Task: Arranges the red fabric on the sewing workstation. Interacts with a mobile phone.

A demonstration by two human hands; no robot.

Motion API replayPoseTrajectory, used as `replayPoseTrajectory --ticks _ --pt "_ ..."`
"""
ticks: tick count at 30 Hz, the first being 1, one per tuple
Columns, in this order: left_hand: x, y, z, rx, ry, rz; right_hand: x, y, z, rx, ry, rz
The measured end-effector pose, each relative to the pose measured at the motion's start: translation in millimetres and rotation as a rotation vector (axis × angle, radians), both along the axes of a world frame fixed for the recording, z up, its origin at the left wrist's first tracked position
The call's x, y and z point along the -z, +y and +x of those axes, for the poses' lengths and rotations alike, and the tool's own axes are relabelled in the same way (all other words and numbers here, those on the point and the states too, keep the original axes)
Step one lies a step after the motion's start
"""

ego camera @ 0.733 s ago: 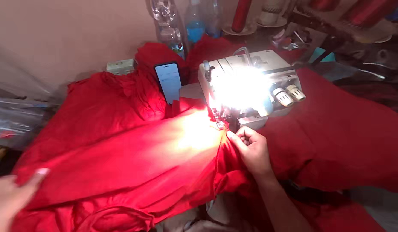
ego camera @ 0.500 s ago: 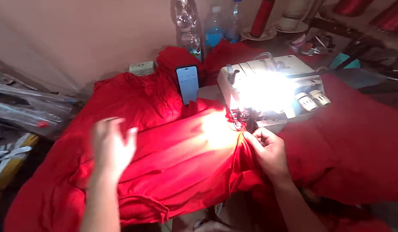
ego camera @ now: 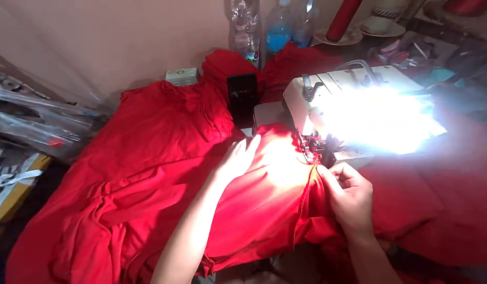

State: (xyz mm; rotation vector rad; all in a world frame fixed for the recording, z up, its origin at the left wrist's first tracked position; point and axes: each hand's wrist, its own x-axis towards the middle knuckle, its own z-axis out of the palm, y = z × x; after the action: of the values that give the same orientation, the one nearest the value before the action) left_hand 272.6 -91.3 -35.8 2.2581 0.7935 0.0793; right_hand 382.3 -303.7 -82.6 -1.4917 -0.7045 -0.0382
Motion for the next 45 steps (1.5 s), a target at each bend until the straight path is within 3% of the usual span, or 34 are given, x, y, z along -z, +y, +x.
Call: replayPoseTrajectory --ticks 5,8,14,17,33,36,40,45 --pt "-10.5 39.3 22.1 -0.223 -0.396 0.273 0.4 1.1 -2.7 0.014 0.011 0.009" --pt "-13.3 58.2 57.1 -0.38 -0.5 0.423 1.3 2.9 -3.8 0.035 0.011 0.026" --pt "-37.1 48.4 111.3 -0.482 -0.129 0.37 0.7 2.7 -3.5 0.033 0.029 0.036" --pt "-37.5 52.8 120.8 -0.522 -0.047 0.331 0.5 1.9 -2.3 0.024 0.031 0.027" --pt "-36.4 55.3 117.4 -0.529 -0.058 0.334 3.5 3.0 0.0 -0.003 0.038 0.054" --pt "-25.9 55.1 100.2 -0.525 -0.221 0.351 3.2 2.0 -0.1 -0.005 0.038 0.042" --pt "6.8 71.7 78.2 -0.519 -0.704 0.431 4.4 2.7 0.2 -0.014 0.036 0.057" --pt "44.1 94.4 63.8 -0.546 -0.895 0.134 4.4 2.0 0.9 -0.023 0.037 0.05"
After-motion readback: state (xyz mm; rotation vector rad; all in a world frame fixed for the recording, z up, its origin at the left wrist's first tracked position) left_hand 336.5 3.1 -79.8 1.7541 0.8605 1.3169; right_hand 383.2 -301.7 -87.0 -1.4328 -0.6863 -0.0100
